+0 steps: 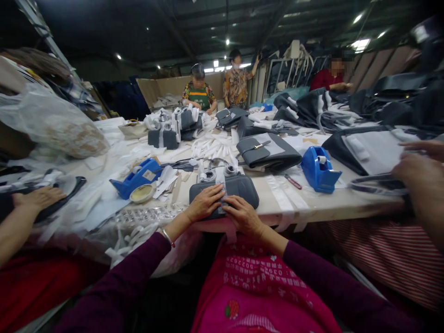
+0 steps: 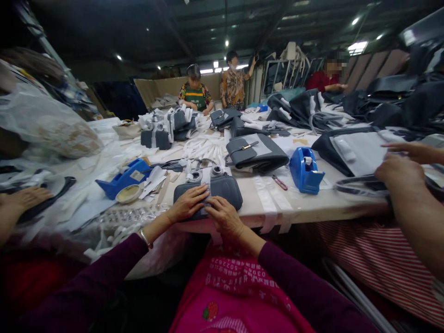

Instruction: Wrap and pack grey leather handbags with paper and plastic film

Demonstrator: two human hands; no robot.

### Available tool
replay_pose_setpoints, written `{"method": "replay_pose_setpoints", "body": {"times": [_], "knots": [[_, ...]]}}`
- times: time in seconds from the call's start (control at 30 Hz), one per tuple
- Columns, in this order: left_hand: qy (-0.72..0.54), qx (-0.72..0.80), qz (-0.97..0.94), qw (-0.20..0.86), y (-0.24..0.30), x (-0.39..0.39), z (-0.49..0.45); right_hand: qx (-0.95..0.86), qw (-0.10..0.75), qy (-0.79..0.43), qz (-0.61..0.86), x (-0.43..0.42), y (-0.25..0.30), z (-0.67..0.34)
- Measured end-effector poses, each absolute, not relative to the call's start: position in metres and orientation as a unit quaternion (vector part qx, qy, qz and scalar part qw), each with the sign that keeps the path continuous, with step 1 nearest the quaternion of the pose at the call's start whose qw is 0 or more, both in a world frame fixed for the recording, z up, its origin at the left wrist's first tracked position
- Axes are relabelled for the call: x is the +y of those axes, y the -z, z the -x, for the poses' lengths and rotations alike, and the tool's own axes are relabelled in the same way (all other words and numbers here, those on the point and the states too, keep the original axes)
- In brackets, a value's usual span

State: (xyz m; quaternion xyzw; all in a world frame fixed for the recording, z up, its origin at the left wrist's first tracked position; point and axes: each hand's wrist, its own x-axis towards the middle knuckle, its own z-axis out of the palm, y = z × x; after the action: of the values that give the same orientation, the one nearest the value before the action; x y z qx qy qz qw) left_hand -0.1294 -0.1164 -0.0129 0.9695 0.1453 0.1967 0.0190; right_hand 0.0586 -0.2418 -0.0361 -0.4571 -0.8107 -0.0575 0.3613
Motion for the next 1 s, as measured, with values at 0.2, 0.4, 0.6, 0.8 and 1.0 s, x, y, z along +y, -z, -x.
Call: {"method": "replay_pose_setpoints", "body": {"times": [0.2, 0.4, 0.6, 0.8, 1.0], "knots": [[-0.213, 0.126, -0.969, 0.019, 0.018, -0.112, 0.131, -0.537, 0.497, -0.183, 0.657, -0.306, 0.115, -0.047], [-0.217, 0.133, -0.967, 0.015, 0.019, -0.115, 0.132, -0.341, 0.586, -0.458, 0.574, -0.28, 0.147, -0.015], [-0.219, 0.148, -0.964, 0.007, 0.02, -0.117, 0.131, -0.405, 0.545, -0.451, 0.579, -0.304, 0.123, 0.004], [-0.21, 0.162, -0.964, 0.007, 0.02, -0.119, 0.131, -0.451, 0.497, -0.425, 0.607, -0.33, 0.1, 0.015], [-0.206, 0.171, -0.964, 0.004, 0.017, -0.124, 0.133, -0.436, 0.506, -0.451, 0.592, -0.34, 0.083, 0.019]]}}
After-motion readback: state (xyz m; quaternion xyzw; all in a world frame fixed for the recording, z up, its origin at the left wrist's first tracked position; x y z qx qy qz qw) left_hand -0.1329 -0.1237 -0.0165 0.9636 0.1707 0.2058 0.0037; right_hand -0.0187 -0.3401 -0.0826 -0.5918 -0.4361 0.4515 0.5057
